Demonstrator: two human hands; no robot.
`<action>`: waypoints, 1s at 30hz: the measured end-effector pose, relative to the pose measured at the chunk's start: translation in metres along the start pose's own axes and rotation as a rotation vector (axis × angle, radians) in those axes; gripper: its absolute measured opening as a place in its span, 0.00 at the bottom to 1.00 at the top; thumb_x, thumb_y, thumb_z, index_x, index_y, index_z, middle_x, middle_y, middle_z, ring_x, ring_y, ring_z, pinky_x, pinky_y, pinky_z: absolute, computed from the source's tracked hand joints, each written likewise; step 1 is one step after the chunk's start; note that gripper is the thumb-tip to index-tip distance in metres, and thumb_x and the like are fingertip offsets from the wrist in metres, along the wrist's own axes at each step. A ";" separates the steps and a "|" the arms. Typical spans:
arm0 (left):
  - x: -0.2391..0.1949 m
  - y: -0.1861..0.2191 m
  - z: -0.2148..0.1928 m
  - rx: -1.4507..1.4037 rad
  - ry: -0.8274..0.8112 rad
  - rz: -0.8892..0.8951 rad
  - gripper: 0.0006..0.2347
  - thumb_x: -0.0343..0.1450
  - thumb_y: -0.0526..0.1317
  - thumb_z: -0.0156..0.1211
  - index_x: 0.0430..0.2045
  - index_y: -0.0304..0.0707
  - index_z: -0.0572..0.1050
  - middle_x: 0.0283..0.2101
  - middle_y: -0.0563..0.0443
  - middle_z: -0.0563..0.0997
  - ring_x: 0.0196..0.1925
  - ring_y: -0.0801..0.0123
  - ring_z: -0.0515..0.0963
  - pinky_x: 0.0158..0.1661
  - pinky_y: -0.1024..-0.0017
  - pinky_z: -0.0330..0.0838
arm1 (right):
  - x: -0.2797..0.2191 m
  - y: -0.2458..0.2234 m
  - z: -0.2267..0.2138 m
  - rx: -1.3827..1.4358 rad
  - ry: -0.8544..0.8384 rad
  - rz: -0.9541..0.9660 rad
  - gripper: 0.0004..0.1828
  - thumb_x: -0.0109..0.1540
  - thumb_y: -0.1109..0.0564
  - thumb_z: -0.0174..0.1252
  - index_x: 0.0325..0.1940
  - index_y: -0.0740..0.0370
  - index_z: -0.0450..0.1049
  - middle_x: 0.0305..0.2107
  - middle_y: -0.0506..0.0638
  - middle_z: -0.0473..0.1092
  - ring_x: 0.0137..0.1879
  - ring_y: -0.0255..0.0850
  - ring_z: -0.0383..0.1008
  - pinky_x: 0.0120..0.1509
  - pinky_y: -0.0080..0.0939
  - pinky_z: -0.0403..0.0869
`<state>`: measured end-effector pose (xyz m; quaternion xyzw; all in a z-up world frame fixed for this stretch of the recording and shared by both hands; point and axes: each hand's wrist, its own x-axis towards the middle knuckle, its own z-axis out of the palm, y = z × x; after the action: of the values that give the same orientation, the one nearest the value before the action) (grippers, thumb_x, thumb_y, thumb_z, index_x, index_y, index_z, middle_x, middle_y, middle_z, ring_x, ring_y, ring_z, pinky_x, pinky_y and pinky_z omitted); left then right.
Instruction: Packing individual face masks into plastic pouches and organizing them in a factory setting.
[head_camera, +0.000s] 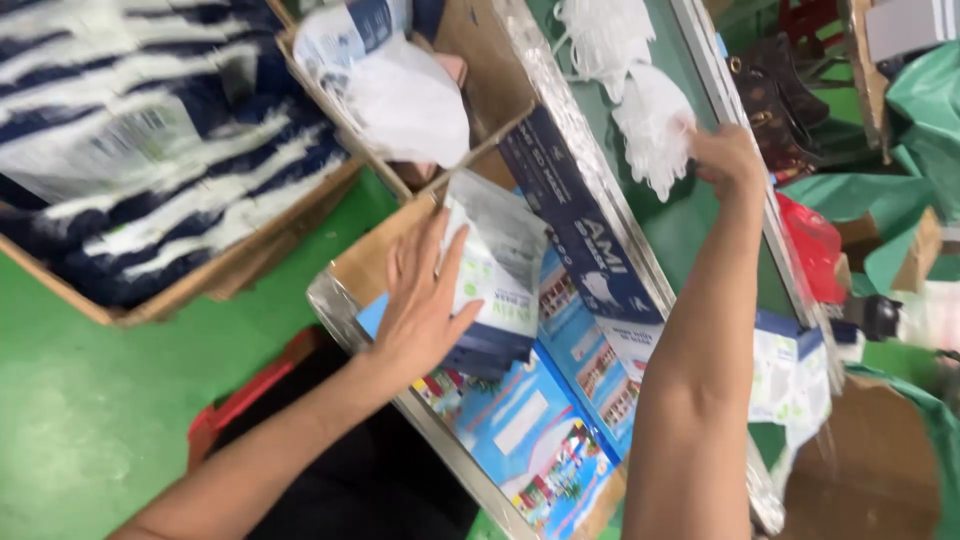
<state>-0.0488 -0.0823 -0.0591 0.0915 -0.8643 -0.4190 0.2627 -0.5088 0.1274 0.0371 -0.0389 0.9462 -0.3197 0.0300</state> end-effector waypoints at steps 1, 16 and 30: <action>0.007 0.002 -0.003 0.016 0.004 0.009 0.37 0.66 0.43 0.69 0.66 0.21 0.55 0.71 0.23 0.52 0.72 0.31 0.53 0.65 0.35 0.47 | -0.001 -0.018 0.009 0.018 0.000 -0.007 0.32 0.65 0.33 0.66 0.41 0.69 0.75 0.26 0.47 0.70 0.27 0.32 0.69 0.27 0.36 0.69; -0.002 0.113 0.100 -0.048 0.136 0.527 0.24 0.75 0.36 0.59 0.67 0.30 0.64 0.67 0.41 0.71 0.69 0.57 0.71 0.69 0.54 0.61 | -0.434 0.047 -0.033 0.381 -0.012 -0.292 0.31 0.65 0.67 0.58 0.72 0.71 0.62 0.63 0.59 0.68 0.68 0.41 0.69 0.73 0.41 0.67; -0.066 0.076 0.136 -0.076 -0.395 0.623 0.46 0.50 0.38 0.73 0.65 0.26 0.57 0.46 0.37 0.81 0.58 0.44 0.74 0.62 0.43 0.54 | -0.490 0.141 0.068 0.608 0.078 -0.244 0.56 0.53 0.67 0.62 0.81 0.64 0.39 0.64 0.60 0.59 0.69 0.49 0.63 0.72 0.49 0.65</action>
<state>-0.0604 0.0822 -0.0950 -0.2685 -0.8684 -0.3604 0.2093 -0.0228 0.2434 -0.0868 -0.1291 0.7961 -0.5902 -0.0344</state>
